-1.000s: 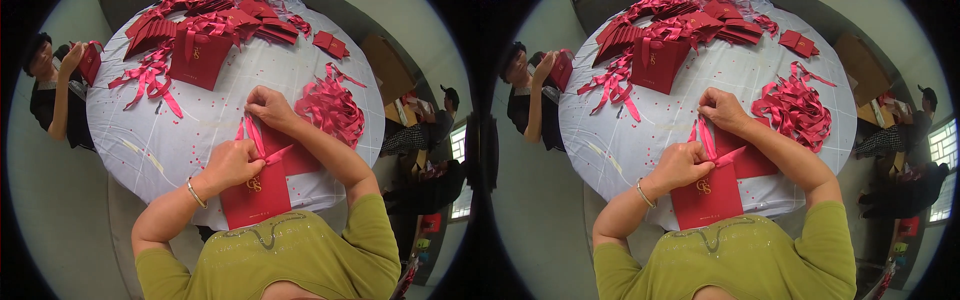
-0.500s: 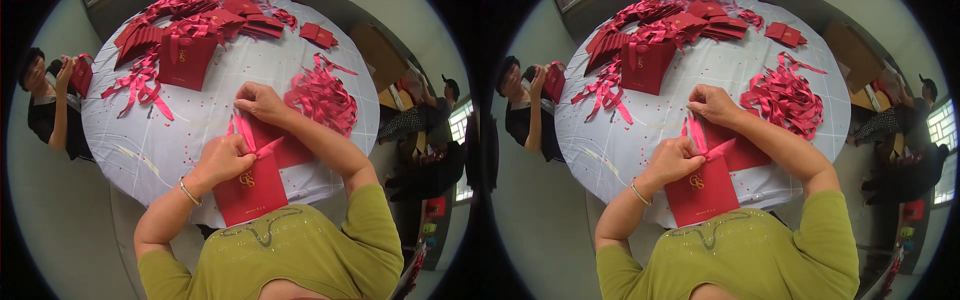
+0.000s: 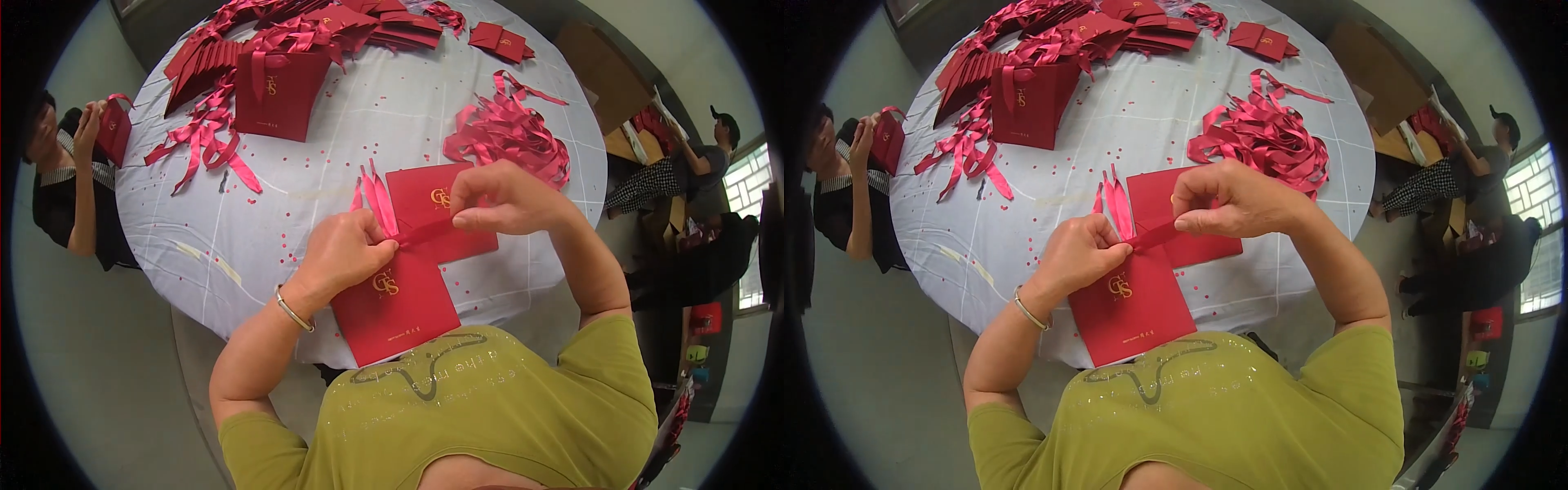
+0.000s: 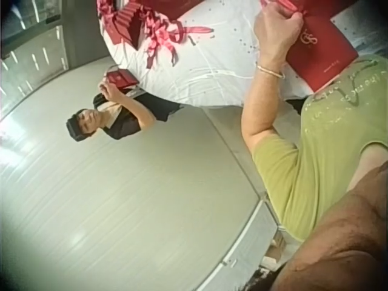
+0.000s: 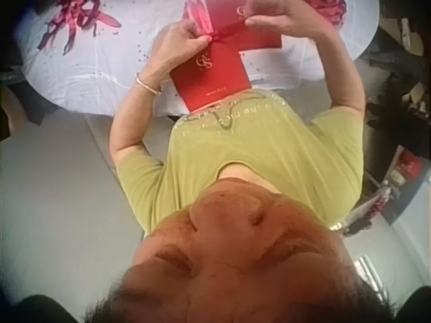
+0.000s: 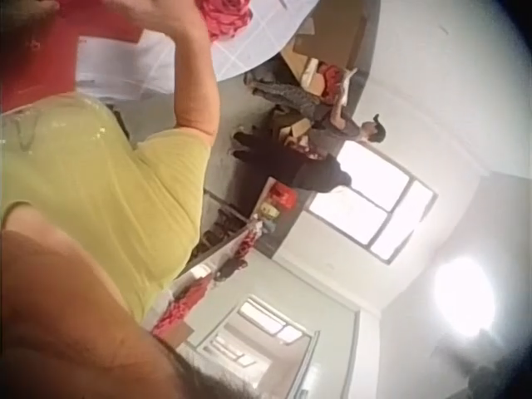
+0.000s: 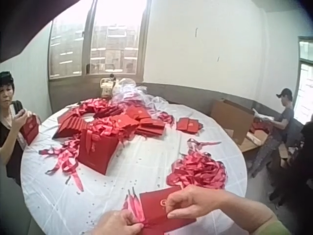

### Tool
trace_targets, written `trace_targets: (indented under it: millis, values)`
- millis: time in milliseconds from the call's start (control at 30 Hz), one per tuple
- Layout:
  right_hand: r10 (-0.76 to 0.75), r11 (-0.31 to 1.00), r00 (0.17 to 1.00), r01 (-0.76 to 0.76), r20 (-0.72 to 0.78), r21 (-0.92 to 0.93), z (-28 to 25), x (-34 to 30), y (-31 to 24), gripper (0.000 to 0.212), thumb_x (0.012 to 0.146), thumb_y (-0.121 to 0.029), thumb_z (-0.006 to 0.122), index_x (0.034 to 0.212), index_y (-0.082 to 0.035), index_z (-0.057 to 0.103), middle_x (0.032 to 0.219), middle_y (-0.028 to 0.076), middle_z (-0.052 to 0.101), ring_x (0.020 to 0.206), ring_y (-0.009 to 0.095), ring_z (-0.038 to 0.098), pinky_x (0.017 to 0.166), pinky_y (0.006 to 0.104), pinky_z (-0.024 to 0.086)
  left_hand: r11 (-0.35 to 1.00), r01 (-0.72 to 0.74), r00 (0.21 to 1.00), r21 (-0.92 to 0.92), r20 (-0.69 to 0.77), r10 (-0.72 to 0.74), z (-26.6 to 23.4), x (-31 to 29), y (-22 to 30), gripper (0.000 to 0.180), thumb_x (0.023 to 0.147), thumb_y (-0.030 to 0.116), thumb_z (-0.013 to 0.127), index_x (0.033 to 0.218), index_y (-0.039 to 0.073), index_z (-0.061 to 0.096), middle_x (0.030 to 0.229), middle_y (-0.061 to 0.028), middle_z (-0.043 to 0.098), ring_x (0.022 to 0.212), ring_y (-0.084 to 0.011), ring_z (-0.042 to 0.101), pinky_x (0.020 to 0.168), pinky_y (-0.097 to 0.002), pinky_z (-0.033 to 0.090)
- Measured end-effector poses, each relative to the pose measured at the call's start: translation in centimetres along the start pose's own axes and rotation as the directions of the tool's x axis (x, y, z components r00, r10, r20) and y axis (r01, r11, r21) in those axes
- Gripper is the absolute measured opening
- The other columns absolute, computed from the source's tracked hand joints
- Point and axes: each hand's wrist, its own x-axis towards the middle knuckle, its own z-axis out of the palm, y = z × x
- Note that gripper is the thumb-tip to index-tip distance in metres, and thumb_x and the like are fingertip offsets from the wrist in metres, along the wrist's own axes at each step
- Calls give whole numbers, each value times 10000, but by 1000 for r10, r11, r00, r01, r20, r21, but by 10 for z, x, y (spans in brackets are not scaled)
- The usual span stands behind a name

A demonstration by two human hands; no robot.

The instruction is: The person attaches ribbon handles to small paper gift bags by threading the ribbons through slits by hand.

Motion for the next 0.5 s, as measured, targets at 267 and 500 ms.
trace_targets:
  millis: [267, 500]
  values:
    - [-73, 881, 996, 42, 48, 472, -9, -15, -21, 105, 850, -27, 684, 938, 20, 650, 839, 44, 675, 767, 88, 647, 681, 239, 503, 1000, 7, 999, 25, -34, -6, 2, 0, 1, 223, 736, 205, 753, 720, 8, 649, 623, -105, 659, 545, -193, 637, 527, -322, 482]
    - [-254, 619, 936, 352, -246, 702, 11, -15, -22, 366, 795, -11, 749, 1131, 86, 641, 968, 129, 681, 863, 197, 681, 791, 309, 556, 1000, -3, 997, -8, -76, 3, -2, -1, 0, 227, 737, 199, 761, 724, 2, 649, 646, -122, 674, 573, -213, 661, 548, -329, 496]
